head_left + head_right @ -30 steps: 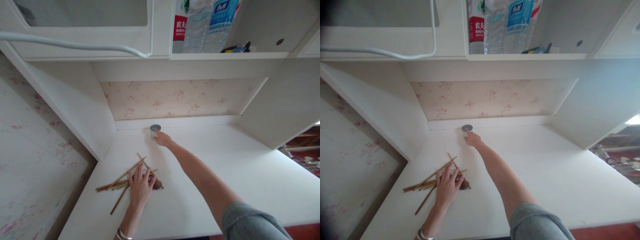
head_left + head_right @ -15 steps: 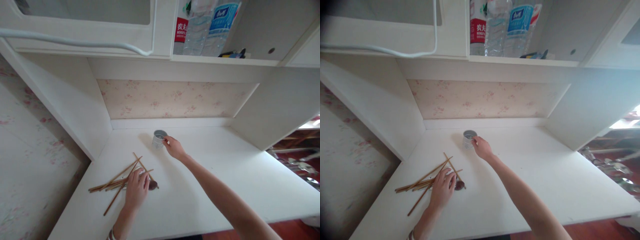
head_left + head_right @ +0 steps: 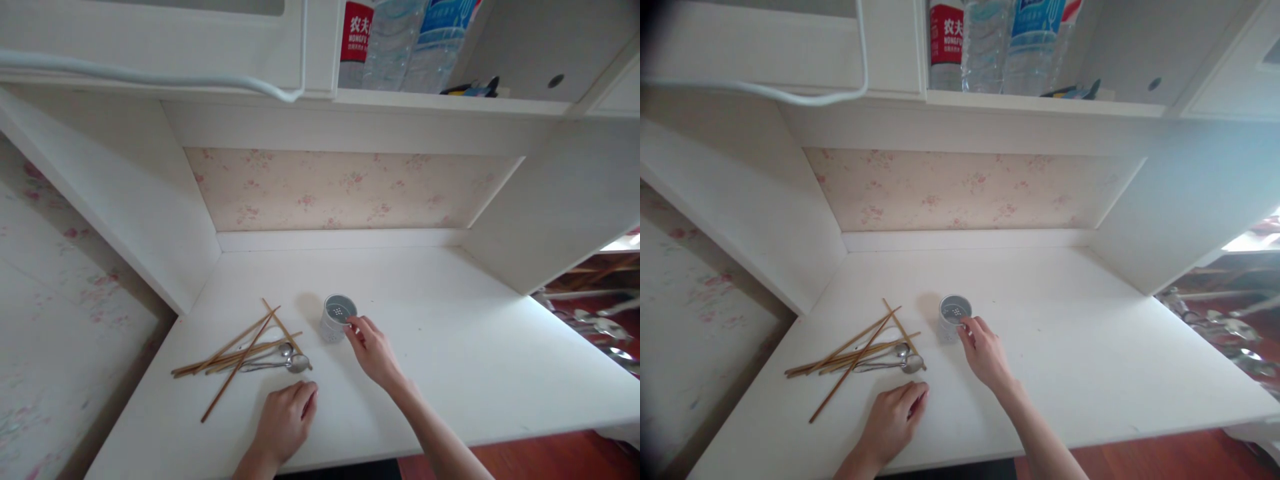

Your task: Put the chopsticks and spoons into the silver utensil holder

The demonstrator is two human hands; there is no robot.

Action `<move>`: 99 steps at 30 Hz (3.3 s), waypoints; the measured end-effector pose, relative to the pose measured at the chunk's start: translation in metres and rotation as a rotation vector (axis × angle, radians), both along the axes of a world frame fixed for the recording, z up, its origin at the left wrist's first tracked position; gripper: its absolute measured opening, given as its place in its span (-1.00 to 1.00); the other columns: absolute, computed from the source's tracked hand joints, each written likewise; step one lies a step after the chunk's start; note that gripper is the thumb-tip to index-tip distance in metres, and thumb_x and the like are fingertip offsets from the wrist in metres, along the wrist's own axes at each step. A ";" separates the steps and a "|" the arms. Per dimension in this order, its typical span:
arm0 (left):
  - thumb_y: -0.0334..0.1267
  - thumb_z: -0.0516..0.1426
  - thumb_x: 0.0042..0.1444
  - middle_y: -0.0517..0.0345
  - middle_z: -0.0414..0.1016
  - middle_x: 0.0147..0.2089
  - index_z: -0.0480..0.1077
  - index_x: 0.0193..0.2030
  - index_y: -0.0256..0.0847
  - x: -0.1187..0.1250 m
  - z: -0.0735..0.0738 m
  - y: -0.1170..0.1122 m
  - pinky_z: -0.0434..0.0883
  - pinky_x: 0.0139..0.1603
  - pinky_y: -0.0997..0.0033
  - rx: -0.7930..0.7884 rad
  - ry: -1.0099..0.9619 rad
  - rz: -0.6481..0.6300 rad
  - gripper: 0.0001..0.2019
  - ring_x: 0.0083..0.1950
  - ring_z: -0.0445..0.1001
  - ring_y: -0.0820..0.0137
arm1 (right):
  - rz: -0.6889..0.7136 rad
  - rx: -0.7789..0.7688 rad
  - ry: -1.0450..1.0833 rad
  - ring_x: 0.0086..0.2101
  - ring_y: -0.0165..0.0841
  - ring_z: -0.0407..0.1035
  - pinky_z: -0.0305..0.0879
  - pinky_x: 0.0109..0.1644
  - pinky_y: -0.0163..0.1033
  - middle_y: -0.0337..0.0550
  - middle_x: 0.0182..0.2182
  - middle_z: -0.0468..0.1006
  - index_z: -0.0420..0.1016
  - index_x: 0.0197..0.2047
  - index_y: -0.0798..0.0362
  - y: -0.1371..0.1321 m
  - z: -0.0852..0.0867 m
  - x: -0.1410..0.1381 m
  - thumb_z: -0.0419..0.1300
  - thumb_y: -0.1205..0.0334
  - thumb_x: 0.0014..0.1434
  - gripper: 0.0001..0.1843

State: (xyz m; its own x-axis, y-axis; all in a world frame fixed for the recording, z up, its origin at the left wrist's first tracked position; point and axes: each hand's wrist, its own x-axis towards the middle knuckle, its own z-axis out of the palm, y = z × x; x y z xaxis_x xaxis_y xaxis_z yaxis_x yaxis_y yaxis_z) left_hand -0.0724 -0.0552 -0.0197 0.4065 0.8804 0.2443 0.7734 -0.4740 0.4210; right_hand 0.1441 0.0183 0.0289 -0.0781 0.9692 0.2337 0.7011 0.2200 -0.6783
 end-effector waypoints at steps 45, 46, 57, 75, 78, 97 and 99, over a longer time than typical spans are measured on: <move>-0.09 -0.07 0.24 0.08 0.56 -0.13 0.42 -0.08 -0.14 -0.066 0.108 0.094 0.38 -0.15 0.40 0.041 0.103 0.484 -0.69 -0.17 0.52 0.32 | -0.183 -0.129 0.253 -0.53 -0.39 0.33 0.24 -0.44 -0.30 -0.25 -0.42 0.47 0.31 -0.04 -0.07 -0.028 -0.070 0.029 -0.05 -0.03 0.23 -0.67; -0.05 -0.04 0.22 0.09 0.56 -0.14 0.42 -0.07 -0.15 -0.060 0.123 0.096 0.38 -0.15 0.40 0.091 0.018 0.473 -0.68 -0.19 0.52 0.33 | -0.180 -0.129 0.255 -0.53 -0.40 0.32 0.24 -0.44 -0.30 -0.25 -0.42 0.47 0.31 -0.04 -0.07 -0.028 -0.070 0.029 -0.05 -0.02 0.24 -0.67; -0.02 0.03 0.20 0.06 0.54 -0.21 0.39 -0.07 -0.27 0.043 0.188 0.150 0.45 -0.32 0.47 0.052 -0.798 0.153 -0.64 -0.26 0.49 0.43 | -0.180 -0.119 0.287 -0.53 -0.41 0.32 0.21 -0.44 -0.32 -0.27 -0.42 0.47 0.31 -0.05 -0.05 -0.028 -0.068 0.028 -0.04 0.01 0.23 -0.69; -0.03 -0.03 0.23 0.08 0.61 -0.21 0.52 -0.17 -0.17 0.072 0.077 0.170 0.41 -0.14 0.41 -0.015 -0.404 0.198 -0.64 -0.18 0.54 0.34 | -0.172 -0.116 0.272 -0.51 -0.40 0.34 0.22 -0.40 -0.33 -0.23 -0.46 0.49 0.40 -0.14 0.00 -0.028 -0.065 0.028 -0.03 0.01 0.24 -0.69; -0.04 -0.01 0.22 0.08 0.60 -0.17 0.53 -0.16 -0.15 0.073 0.079 0.170 0.39 -0.06 0.37 -0.003 -0.385 0.191 -0.65 -0.10 0.51 0.32 | -0.177 -0.128 0.259 -0.50 -0.39 0.34 0.23 -0.38 -0.33 -0.23 -0.46 0.49 0.40 -0.14 0.00 -0.028 -0.064 0.028 -0.03 0.02 0.25 -0.69; -0.10 0.01 0.21 0.06 0.57 -0.08 0.47 -0.08 -0.20 0.062 0.076 0.160 0.41 -0.07 0.39 -0.023 -0.439 0.203 -0.69 -0.06 0.50 0.34 | -0.177 -0.127 0.205 -0.49 -0.40 0.34 0.22 -0.37 -0.33 -0.25 -0.45 0.49 0.39 -0.14 -0.01 -0.028 -0.064 0.029 -0.04 0.03 0.25 -0.70; -0.10 0.02 0.21 0.05 0.55 -0.07 0.45 -0.06 -0.21 0.053 0.079 0.148 0.40 -0.07 0.38 -0.010 -0.469 0.240 -0.69 -0.08 0.50 0.34 | -0.180 -0.119 0.204 -0.50 -0.40 0.34 0.23 -0.39 -0.33 -0.25 -0.45 0.49 0.38 -0.11 0.00 -0.029 -0.066 0.029 -0.05 0.02 0.25 -0.69</move>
